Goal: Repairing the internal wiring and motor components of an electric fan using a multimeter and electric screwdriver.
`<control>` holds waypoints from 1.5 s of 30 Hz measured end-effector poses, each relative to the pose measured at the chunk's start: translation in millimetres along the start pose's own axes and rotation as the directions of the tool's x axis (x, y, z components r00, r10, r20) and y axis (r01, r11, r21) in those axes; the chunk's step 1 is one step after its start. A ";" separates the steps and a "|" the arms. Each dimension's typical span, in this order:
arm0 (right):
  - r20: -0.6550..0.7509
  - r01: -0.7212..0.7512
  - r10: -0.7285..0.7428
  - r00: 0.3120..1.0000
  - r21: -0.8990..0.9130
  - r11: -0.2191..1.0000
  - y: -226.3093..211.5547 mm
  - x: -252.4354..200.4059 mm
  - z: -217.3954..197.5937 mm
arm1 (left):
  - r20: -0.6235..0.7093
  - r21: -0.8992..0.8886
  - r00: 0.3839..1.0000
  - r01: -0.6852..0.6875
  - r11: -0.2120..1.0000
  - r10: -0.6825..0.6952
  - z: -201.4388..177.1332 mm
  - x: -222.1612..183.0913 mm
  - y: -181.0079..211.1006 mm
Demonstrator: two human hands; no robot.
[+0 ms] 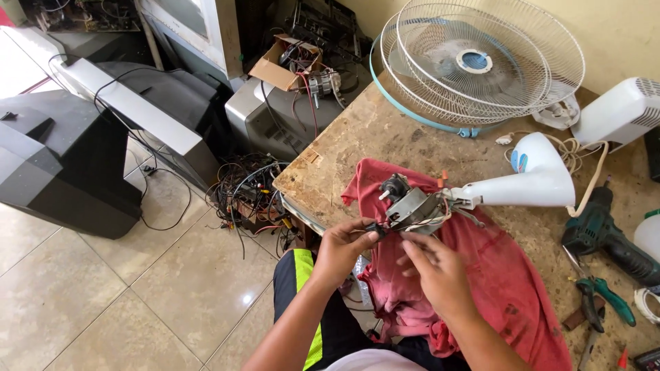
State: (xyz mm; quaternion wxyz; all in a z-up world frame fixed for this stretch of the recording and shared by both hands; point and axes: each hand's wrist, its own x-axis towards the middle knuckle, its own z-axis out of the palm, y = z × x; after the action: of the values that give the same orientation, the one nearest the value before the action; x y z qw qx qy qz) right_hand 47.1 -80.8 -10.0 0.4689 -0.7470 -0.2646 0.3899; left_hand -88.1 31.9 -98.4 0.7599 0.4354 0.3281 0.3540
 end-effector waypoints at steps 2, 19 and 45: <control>0.002 0.030 -0.031 1.000 0.137 0.990 16.5 12.8 13.1 | 0.023 -0.014 1.000 0.016 1.000 -0.015 -0.1 -4.3 3.3; 0.084 0.103 -0.099 0.992 -0.040 0.994 51.0 9.4 18.4 | -0.163 0.439 0.986 0.100 0.893 -0.030 12.9 43.2 37.2; -0.001 0.527 -0.685 0.728 -0.639 0.561 97.5 15.3 -30.6 | -0.118 0.598 0.977 0.211 0.773 -0.176 22.6 67.7 48.0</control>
State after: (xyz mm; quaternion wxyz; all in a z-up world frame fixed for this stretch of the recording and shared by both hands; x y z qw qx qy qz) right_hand 83.9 -125.3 -95.7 0.3425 -0.7585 -0.5545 0.0012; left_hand -45.8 95.7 -59.2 0.6030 0.6099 0.4880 0.1619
